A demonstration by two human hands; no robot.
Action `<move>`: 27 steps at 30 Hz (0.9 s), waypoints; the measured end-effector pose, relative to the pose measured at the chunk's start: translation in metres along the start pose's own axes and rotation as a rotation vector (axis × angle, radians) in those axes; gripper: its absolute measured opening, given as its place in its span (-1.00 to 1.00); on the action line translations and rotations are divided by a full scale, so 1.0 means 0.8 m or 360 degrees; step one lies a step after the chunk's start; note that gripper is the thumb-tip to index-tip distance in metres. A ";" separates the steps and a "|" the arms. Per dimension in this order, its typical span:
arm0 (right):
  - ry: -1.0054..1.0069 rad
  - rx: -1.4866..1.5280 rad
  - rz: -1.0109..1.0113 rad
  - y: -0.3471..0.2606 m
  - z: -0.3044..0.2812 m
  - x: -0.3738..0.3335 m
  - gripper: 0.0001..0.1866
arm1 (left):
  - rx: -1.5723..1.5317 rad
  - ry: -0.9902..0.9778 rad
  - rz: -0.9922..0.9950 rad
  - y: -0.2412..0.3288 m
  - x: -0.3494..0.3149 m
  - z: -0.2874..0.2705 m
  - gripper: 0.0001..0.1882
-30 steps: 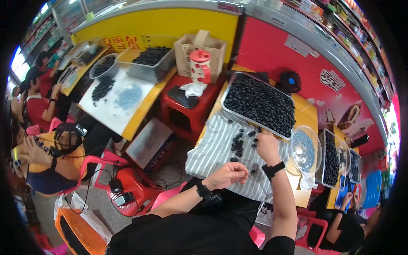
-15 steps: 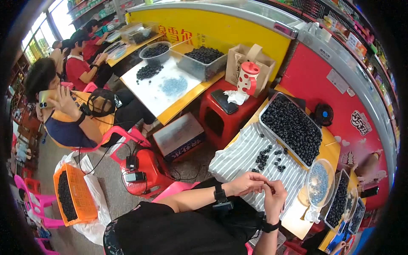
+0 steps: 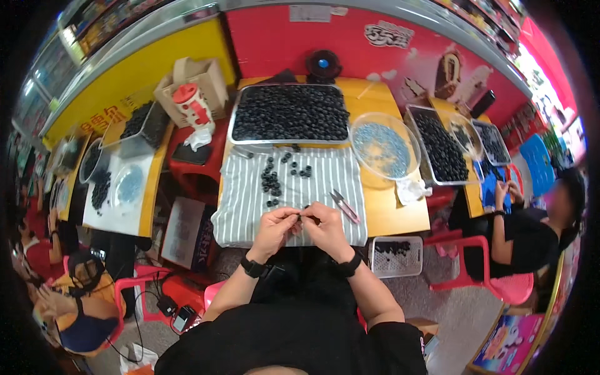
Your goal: Sorting small black plastic components on a table and placing them into containers.
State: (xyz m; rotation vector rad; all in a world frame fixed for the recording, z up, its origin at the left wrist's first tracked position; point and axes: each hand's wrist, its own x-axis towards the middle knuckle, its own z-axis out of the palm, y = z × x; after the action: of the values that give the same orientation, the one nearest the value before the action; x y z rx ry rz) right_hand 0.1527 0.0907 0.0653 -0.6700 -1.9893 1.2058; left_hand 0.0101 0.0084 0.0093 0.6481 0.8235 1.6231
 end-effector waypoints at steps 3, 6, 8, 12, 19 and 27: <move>0.0104 0.0136 0.0062 0.007 0.001 -0.007 -0.94 | 0.0286 0.0061 -0.0039 0.010 -0.005 0.018 -0.81; 0.0147 0.0166 0.0050 0.010 0.003 -0.010 -0.95 | 0.0424 0.0057 0.0127 0.005 -0.007 0.021 -0.81; 0.0158 0.0120 0.0030 0.013 0.003 -0.011 -0.95 | 0.0479 0.0098 0.0131 0.004 -0.007 0.021 -0.81; 0.0198 -0.0080 -0.0049 0.008 0.002 -0.016 -0.95 | 0.0560 0.0127 0.0074 0.003 -0.008 0.028 -0.82; 0.0509 0.0019 0.0120 0.014 -0.022 -0.023 -0.94 | 0.0264 0.0279 0.0105 -0.006 -0.015 0.013 -0.82; 0.0160 -0.0837 -0.0258 0.020 -0.020 -0.022 -0.93 | 0.0091 0.0163 0.0005 -0.006 -0.010 0.012 -0.78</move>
State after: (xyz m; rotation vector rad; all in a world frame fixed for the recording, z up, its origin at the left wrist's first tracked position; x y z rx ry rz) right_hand 0.1773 0.0929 0.0508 -0.7835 -2.2391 0.5378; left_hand 0.0222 0.0028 0.0117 0.6106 0.9466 1.6515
